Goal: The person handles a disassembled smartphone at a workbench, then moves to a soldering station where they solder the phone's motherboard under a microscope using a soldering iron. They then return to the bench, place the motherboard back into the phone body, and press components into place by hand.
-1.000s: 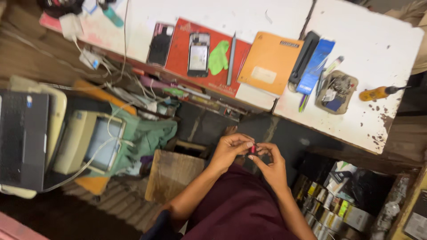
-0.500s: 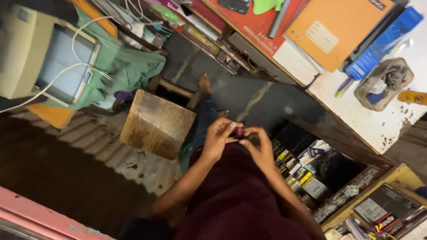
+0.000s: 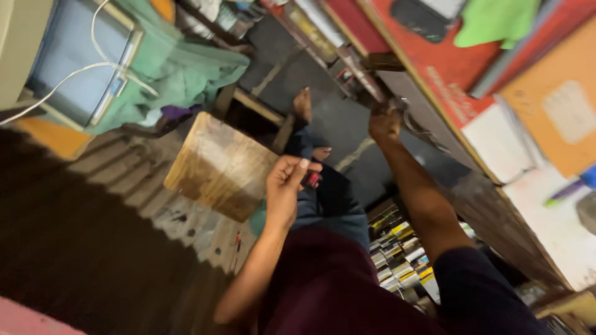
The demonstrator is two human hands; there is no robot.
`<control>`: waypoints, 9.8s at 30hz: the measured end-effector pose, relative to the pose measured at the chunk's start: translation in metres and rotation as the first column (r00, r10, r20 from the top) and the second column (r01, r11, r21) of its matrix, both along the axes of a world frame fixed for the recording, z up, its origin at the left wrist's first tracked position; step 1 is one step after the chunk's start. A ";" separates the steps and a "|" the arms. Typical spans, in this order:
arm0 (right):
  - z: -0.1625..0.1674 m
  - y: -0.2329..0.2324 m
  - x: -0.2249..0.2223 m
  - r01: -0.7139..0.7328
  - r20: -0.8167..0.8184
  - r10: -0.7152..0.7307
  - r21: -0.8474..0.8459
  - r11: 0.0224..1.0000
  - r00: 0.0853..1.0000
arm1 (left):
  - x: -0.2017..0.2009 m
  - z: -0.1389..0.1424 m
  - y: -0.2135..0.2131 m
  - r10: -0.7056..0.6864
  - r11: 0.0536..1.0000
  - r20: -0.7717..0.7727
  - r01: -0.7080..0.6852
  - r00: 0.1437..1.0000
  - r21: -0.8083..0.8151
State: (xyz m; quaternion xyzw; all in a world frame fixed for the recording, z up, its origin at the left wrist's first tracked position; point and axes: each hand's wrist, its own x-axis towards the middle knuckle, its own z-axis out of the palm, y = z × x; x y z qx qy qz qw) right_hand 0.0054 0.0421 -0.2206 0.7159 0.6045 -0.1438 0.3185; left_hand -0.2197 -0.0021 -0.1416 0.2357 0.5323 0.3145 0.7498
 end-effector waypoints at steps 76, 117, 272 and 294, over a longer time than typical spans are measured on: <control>0.206 -0.460 -0.047 0.876 -0.623 0.616 -0.353 0.328 -0.482 | 0.215 0.196 -0.094 -0.921 0.375 0.120 0.759 0.370 0.533; 0.248 -0.216 0.072 0.773 -0.547 -0.597 0.598 0.211 0.586 | 0.286 0.160 0.036 -0.714 0.098 -0.416 0.669 0.563 0.737; 0.303 -0.601 -0.130 0.323 -0.762 -0.053 0.334 -0.885 0.645 | 0.256 0.274 -0.393 -0.874 -0.406 -0.373 0.048 -0.311 0.912; 0.313 -0.609 -0.092 0.068 -0.710 -0.460 0.578 -0.813 0.534 | 0.310 0.271 -0.446 -0.765 -0.409 -0.423 -0.142 -0.486 0.902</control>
